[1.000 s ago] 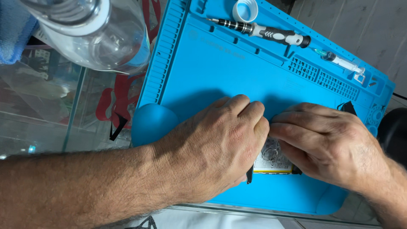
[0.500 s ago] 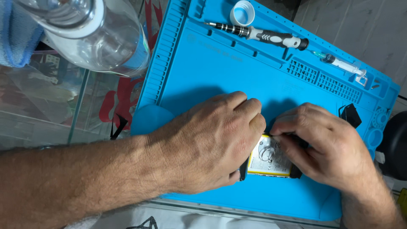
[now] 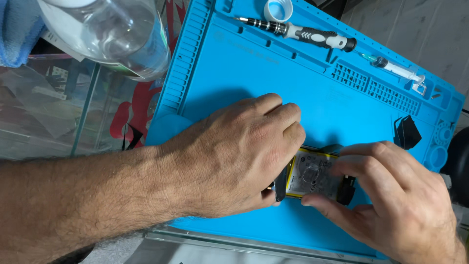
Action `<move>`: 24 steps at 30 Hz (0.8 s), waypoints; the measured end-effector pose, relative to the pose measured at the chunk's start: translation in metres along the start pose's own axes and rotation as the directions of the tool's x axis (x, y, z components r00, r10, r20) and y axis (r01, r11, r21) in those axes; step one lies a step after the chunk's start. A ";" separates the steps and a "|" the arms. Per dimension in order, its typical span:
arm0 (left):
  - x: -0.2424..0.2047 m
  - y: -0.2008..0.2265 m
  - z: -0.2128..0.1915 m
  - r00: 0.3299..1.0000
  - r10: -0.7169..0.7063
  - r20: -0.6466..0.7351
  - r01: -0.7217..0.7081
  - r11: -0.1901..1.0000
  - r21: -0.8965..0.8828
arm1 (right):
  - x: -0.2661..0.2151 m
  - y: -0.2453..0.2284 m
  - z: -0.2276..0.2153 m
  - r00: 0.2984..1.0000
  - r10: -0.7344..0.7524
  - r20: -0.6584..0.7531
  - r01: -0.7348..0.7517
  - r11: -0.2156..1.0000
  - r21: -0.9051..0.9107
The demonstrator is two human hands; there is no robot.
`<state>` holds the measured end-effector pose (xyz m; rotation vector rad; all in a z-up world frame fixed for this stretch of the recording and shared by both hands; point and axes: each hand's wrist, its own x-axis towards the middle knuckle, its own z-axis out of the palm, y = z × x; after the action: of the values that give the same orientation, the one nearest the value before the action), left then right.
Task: The person removes a black adhesive strip from a smartphone battery, then uses a metal spudger to pry and lift the battery from the phone chassis. The person continues to peel away adhesive and lift the battery until it is fully detached from the device.
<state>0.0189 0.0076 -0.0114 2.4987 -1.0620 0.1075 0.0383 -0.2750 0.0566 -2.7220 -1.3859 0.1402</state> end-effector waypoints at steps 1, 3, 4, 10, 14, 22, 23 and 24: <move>0.000 0.001 -0.001 1.000 -0.001 -0.003 0.001 1.000 -0.005 | -0.004 0.000 0.006 0.999 0.034 0.031 -0.032 0.997 -0.066; 0.001 0.001 0.000 1.000 -0.012 -0.010 0.011 0.999 -0.047 | -0.002 0.000 0.008 1.000 0.025 0.016 -0.024 0.998 -0.065; 0.001 0.002 0.000 0.999 -0.028 -0.018 0.026 0.996 -0.091 | 0.000 0.000 0.009 1.000 0.011 0.004 -0.011 0.998 -0.063; -0.003 0.005 0.000 1.000 -0.003 -0.030 0.003 1.000 -0.011 | 0.003 -0.017 0.005 0.997 0.012 -0.075 -0.020 0.994 -0.103; -0.004 0.004 0.003 0.999 -0.017 -0.031 0.015 0.999 -0.051 | -0.002 -0.019 0.001 0.971 0.236 -0.042 -0.233 0.971 0.054; -0.004 0.007 0.010 0.997 0.011 -0.078 -0.011 1.000 0.010 | -0.002 -0.021 0.014 0.979 0.201 0.030 -0.199 0.979 -0.040; -0.004 0.007 0.009 0.997 0.010 -0.079 -0.009 1.000 0.014 | -0.003 -0.022 0.016 0.980 0.198 0.027 -0.197 0.980 -0.041; -0.003 0.008 0.008 0.997 -0.007 -0.076 0.005 1.000 -0.023 | -0.005 -0.022 0.017 0.968 0.247 0.036 -0.244 0.967 -0.072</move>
<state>0.0109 0.0017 -0.0164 2.4570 -1.0191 0.1867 0.0156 -0.2652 0.0422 -2.9554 -1.0759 0.1746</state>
